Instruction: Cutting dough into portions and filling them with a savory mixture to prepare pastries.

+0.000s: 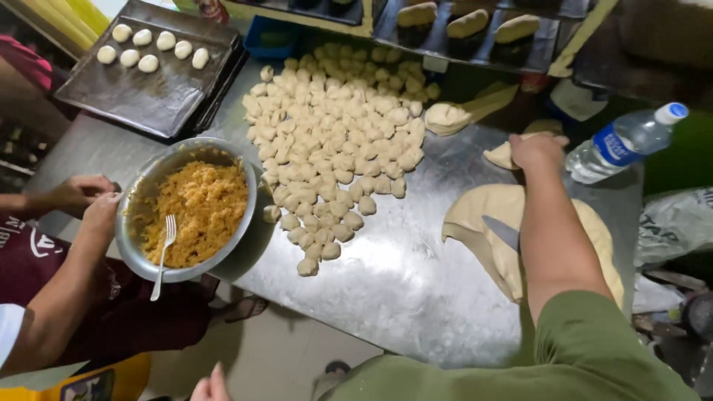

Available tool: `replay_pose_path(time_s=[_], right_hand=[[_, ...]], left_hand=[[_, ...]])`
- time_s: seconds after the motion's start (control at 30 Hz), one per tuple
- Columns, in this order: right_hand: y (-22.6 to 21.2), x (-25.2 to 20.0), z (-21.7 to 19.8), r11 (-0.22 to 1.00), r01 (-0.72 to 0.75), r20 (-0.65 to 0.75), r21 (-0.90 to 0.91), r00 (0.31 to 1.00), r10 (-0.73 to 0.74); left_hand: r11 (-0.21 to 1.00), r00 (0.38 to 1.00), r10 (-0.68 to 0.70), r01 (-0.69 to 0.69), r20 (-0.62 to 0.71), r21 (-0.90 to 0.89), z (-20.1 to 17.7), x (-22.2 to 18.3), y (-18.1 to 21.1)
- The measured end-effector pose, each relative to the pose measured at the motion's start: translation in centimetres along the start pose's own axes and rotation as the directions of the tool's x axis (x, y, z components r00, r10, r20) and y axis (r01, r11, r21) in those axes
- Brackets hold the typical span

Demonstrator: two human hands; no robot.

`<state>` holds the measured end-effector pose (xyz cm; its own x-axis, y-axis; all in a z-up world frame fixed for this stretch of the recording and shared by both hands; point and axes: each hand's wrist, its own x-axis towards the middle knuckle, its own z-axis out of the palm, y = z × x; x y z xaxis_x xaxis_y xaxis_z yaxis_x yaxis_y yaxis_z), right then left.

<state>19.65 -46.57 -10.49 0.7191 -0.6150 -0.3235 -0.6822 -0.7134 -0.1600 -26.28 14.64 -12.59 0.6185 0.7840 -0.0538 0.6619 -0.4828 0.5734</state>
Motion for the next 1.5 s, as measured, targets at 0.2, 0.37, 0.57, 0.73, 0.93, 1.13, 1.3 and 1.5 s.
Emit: replay_pose_path(time_s=[0.2, 0.37, 0.57, 0.73, 0.93, 1.13, 1.3, 1.5], right_hand=[[5.2, -1.3, 0.5, 0.741, 0.433, -0.275, 0.514, 0.901, -0.336], [9.7, -20.9, 0.1, 0.268, 0.957, -0.529, 0.113, 0.286, -0.799], [12.7, -43.2, 15.7, 0.332, 0.929, 0.394, -0.165, 0.37, -0.841], [7.8, -46.7, 18.8, 0.565, 0.737, 0.144, -0.372, 0.647, -0.749], [-3.9, -36.3, 15.8, 0.784, 0.618, -0.157, -0.06, 0.77, -0.619], [1.7, -36.9, 21.5, 0.424, 0.831, -0.216, -0.359, 0.368, -0.904], [10.6, -44.6, 14.2, 0.45, 0.86, 0.187, -0.242, 0.496, -0.848], [2.3, -30.0, 12.5, 0.409, 0.86, 0.062, -0.306, 0.446, -0.893]], left_hand=[[0.924, 0.883, 0.374, -0.381, 0.283, -0.033, 4.7, 0.9, 1.3], [0.722, 0.69, 0.682, -0.584, 0.241, -0.371, 4.7, -1.5, 3.7], [0.567, 0.561, 0.8, -0.593, 0.212, -0.572, 5.9, -6.3, 0.7], [0.435, 0.405, 0.88, -0.47, 0.25, -0.768, 7.4, -11.9, 2.4], [0.3, 0.348, 0.936, -0.696, 0.06, -0.652, 9.0, -13.0, 4.5], [0.076, 0.181, 0.953, -0.919, -0.242, -0.387, 9.5, -14.4, 9.6], [0.182, 0.194, 0.977, -0.975, -0.086, -0.13, 13.9, -12.6, 12.8], [0.439, 0.474, 0.868, -0.873, 0.152, 0.212, 19.2, -6.2, 21.3]])
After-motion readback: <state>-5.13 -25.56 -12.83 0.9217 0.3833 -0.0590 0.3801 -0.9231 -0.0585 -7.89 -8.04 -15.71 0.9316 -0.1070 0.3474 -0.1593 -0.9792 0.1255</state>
